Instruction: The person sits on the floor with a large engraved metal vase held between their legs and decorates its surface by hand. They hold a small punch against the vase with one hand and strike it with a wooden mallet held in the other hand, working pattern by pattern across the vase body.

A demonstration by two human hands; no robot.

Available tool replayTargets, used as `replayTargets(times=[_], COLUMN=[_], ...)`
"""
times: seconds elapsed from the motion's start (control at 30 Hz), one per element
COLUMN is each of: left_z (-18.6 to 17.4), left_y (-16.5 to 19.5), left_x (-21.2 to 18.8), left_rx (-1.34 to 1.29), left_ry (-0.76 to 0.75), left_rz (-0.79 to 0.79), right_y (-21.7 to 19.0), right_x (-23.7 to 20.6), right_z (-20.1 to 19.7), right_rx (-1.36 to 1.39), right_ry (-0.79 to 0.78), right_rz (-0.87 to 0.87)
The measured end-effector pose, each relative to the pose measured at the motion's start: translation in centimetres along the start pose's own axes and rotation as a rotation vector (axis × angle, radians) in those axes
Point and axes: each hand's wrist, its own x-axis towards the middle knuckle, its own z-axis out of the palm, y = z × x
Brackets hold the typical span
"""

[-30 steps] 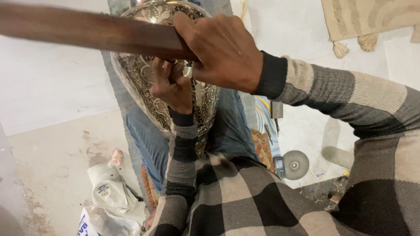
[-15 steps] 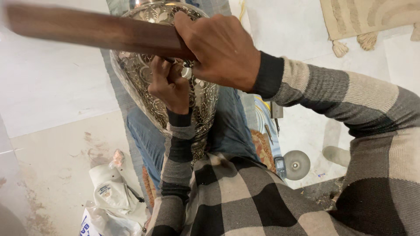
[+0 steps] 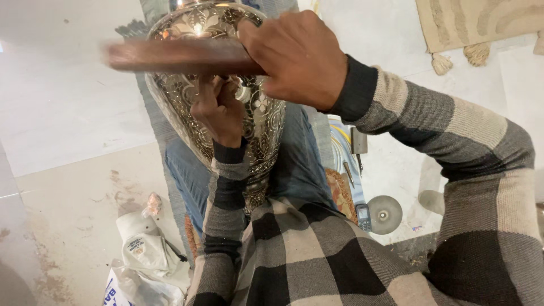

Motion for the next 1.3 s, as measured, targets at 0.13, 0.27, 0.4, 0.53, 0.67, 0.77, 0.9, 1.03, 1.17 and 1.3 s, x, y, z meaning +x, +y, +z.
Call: replayTargets(times=[0.13,0.27,0.4,0.53,0.67,0.77,0.9,1.03,1.17,1.3], left_z=[-0.4,-0.7,-0.7,-0.9,-1.0,-0.8,-0.9,-0.6,-0.9,-1.7], left_y=[0.2,0.1,0.1,0.2,-0.3,-1.0,-1.7,-1.9,-1.7,-1.2], left_x=[0.0,0.2,0.5,0.7,0.8,1.0,0.7,1.1,1.4,1.9], left_rx=[-0.134,-0.065,-0.218,-0.060,-0.092,-0.091,-0.128,-0.109,-0.128,-0.125], left_ry=[-0.054,-0.041,-0.124,-0.089,-0.127,-0.159,-0.188,-0.191,-0.220,-0.231], left_rz=[0.018,0.074,0.006,0.112,0.082,0.042,0.131,0.122,0.101,0.125], right_y=[0.5,0.3,0.3,0.7,1.0,1.2,1.4,1.7,1.9,1.9], right_x=[-0.6,-0.6,-0.6,-1.1,-1.4,-1.5,-1.6,-1.7,-1.7,-1.8], right_z=[0.1,-0.2,-0.2,0.1,0.6,1.0,1.3,1.2,1.0,1.2], right_rx=[0.052,-0.062,0.033,0.013,0.056,-0.084,0.104,0.028,0.067,0.049], right_ry=[0.139,-0.226,0.112,0.007,0.070,0.061,0.065,0.100,0.053,0.094], right_rz=[-0.046,0.058,-0.034,0.011,0.025,-0.043,0.030,-0.011,0.034,0.015])
